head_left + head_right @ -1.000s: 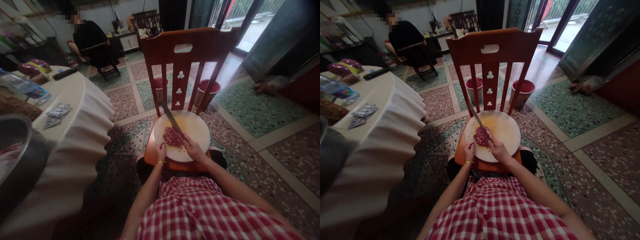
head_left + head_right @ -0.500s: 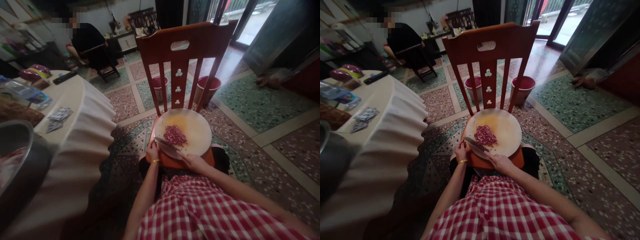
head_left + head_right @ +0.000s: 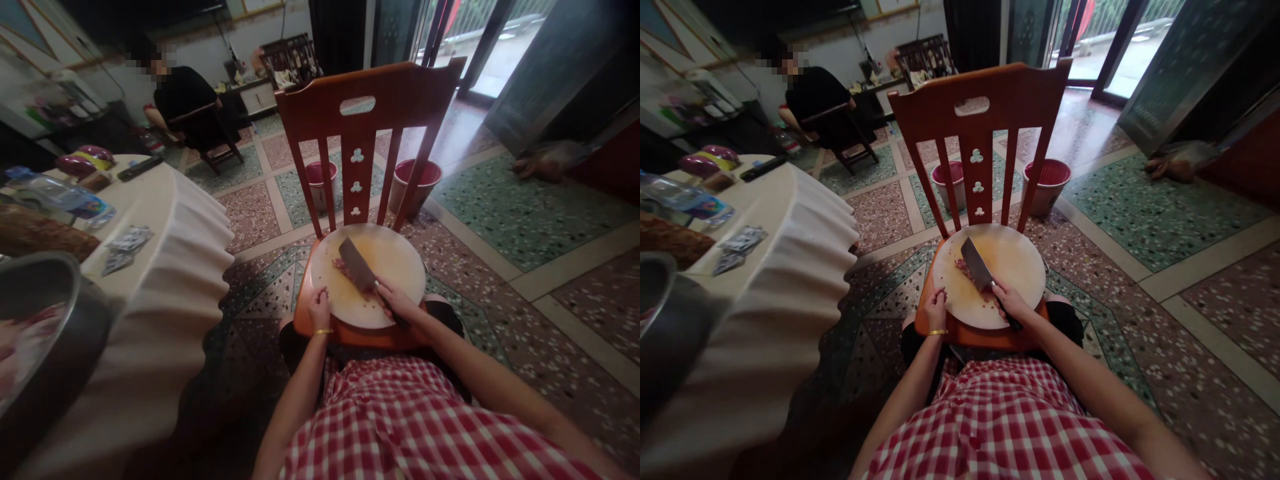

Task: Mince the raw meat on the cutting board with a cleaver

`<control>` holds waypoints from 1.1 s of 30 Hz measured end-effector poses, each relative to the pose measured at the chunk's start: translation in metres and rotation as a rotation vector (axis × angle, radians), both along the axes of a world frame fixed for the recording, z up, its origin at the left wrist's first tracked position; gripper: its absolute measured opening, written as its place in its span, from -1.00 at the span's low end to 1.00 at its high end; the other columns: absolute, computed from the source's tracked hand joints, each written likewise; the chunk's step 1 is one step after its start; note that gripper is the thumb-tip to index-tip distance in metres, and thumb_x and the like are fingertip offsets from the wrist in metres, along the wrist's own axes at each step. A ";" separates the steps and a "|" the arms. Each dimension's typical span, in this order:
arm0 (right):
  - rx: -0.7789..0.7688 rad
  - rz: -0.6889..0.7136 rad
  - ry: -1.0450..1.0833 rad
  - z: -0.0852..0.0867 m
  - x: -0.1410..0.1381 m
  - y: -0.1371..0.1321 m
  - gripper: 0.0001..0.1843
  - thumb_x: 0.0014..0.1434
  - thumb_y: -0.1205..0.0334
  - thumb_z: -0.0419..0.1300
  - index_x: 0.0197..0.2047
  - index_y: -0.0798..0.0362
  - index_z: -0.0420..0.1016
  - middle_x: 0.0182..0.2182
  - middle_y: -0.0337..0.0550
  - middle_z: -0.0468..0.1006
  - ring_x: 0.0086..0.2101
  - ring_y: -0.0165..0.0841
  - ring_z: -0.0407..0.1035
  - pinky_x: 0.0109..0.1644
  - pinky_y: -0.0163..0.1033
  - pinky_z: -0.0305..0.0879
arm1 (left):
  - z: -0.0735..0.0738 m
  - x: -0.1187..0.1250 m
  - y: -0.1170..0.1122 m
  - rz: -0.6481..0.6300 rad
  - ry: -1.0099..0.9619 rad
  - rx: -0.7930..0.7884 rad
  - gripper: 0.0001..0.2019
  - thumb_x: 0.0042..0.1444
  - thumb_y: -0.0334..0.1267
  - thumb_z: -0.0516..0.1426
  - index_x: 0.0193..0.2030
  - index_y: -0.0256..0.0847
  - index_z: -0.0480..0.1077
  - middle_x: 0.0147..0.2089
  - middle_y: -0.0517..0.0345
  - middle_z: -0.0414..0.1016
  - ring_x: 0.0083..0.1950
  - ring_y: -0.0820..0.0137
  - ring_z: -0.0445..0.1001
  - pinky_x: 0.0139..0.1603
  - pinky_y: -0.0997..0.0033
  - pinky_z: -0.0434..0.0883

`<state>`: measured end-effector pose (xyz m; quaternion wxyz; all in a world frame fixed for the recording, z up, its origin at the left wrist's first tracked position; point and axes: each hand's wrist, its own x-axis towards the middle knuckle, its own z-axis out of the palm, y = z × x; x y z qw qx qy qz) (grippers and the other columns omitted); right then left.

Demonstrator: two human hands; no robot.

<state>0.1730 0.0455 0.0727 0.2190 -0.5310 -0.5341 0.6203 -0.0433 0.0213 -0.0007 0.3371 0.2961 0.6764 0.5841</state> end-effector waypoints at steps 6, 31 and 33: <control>-0.174 -0.063 0.160 0.025 0.007 -0.001 -0.34 0.14 -0.07 -0.10 0.26 -0.06 -0.17 -0.67 -0.42 0.24 -0.79 -0.51 0.11 -0.78 -0.42 0.07 | -0.002 0.031 0.007 -0.135 0.010 0.017 -0.73 -0.04 -0.24 0.03 -0.26 -0.31 0.44 -0.31 0.03 0.49 -0.29 0.45 0.43 -0.19 0.41 0.37; 0.639 0.195 -0.388 0.040 -0.013 -0.005 -0.51 0.22 0.20 -0.15 0.21 0.04 0.07 0.06 -0.07 0.30 0.02 -0.25 0.23 0.07 -0.12 0.18 | -0.022 0.021 0.011 -0.130 0.035 0.011 -0.76 -0.07 -0.27 0.05 -0.28 -0.30 0.45 -0.28 0.02 0.51 -0.25 0.41 0.45 -0.15 0.37 0.38; 0.742 0.148 -0.325 0.050 -0.012 -0.005 -0.49 0.23 0.17 -0.15 0.24 0.02 -0.01 0.09 -0.09 0.26 0.04 -0.28 0.20 0.08 -0.15 0.16 | -0.022 0.022 0.011 -0.123 0.028 0.005 -0.76 -0.07 -0.27 0.06 -0.28 -0.30 0.46 -0.29 0.02 0.51 -0.26 0.42 0.45 -0.16 0.38 0.38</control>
